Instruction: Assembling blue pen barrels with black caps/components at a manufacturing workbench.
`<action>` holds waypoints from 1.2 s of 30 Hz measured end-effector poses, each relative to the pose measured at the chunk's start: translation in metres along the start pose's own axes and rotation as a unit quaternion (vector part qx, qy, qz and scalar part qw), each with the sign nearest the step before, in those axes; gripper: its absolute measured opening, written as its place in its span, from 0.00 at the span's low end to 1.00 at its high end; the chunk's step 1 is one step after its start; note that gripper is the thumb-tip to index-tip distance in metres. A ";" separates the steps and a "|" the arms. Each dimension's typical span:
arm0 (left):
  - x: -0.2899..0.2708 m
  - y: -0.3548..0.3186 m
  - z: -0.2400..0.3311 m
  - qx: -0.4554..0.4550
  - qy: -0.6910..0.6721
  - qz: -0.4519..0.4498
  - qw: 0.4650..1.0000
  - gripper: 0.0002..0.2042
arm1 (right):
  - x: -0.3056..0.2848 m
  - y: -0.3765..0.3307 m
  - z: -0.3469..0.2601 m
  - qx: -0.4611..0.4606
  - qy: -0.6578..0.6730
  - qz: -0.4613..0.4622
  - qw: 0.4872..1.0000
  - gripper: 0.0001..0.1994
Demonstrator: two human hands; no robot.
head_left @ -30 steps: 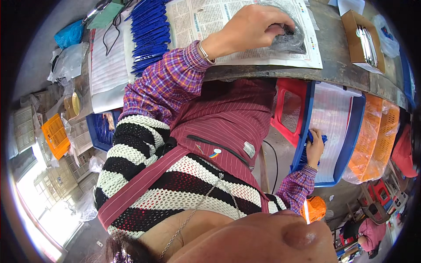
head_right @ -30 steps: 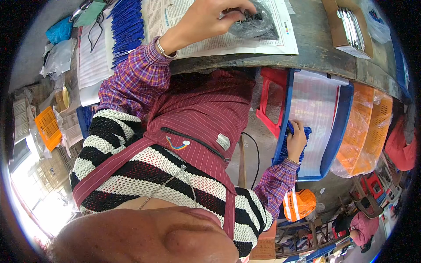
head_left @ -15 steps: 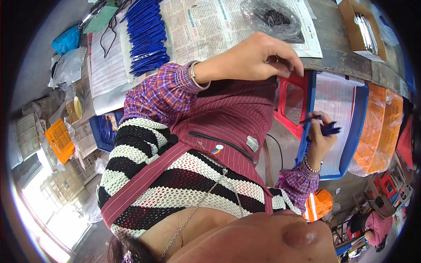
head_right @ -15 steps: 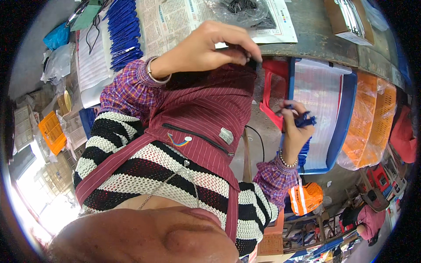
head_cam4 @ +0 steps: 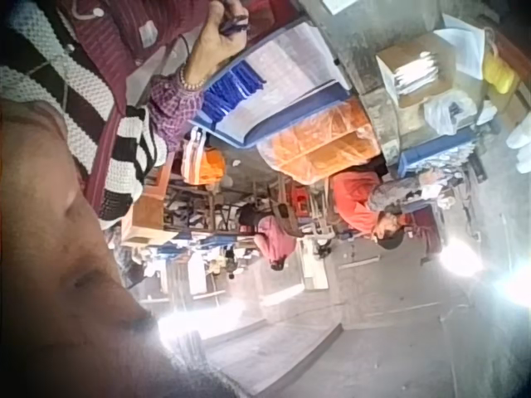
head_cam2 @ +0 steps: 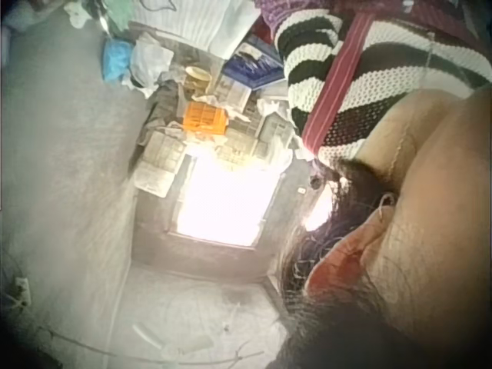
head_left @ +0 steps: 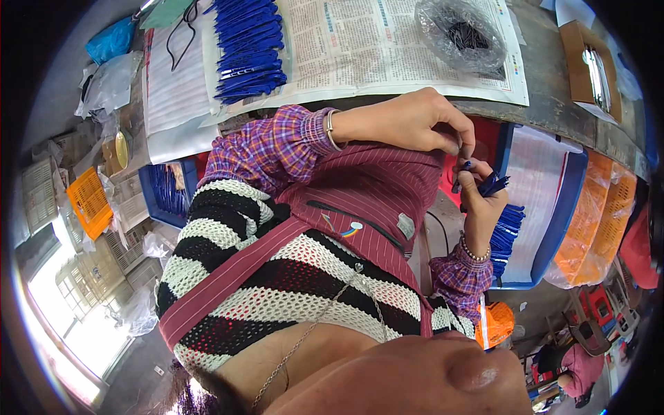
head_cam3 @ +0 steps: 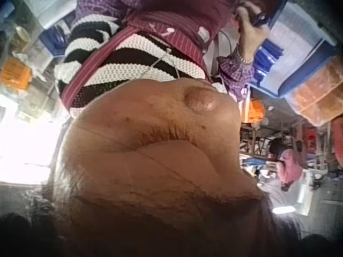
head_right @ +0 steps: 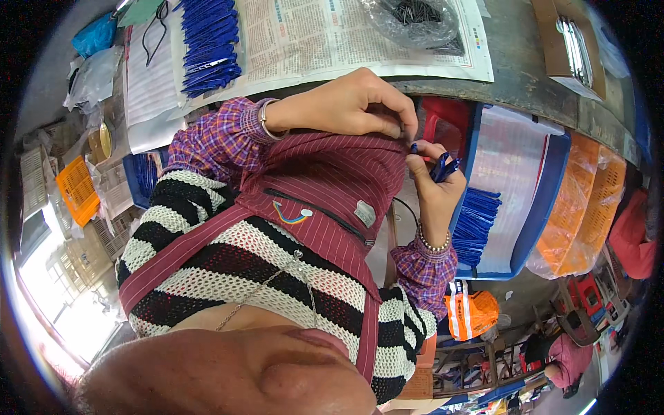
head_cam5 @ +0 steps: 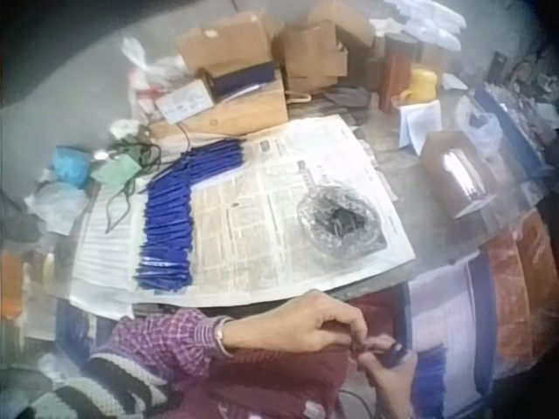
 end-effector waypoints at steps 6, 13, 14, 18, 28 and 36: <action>0.001 -0.001 -0.006 0.040 0.042 0.028 0.998 0.10 | 0.005 0.003 -0.002 -0.097 -0.089 -0.009 0.991 0.09; 0.004 -0.001 -0.008 -0.007 0.022 0.031 0.999 0.09 | 0.014 0.004 -0.020 -0.202 -0.230 -0.031 0.951 0.11; 0.005 -0.001 -0.009 -0.013 0.013 0.028 0.999 0.09 | 0.014 0.004 -0.020 -0.209 -0.231 -0.030 0.950 0.11; 0.007 0.000 -0.011 -0.017 0.020 0.025 0.999 0.09 | 0.013 0.003 -0.020 -0.206 -0.233 -0.030 0.950 0.11; 0.007 0.000 -0.012 -0.003 0.036 0.036 0.999 0.09 | 0.013 0.002 -0.021 -0.215 -0.235 -0.028 0.947 0.11; 0.010 -0.003 -0.006 0.024 0.091 0.049 0.994 0.09 | 0.018 0.001 -0.024 -0.263 -0.256 -0.031 0.930 0.11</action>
Point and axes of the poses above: each hand's wrist, its own y-axis towards the middle knuckle, its own x-axis out of the palm, z = x × y, the point moved 4 cm from there along y, towards the middle knuckle, and after that the axes turned 12 degrees about -x, right-handed, at the moved point
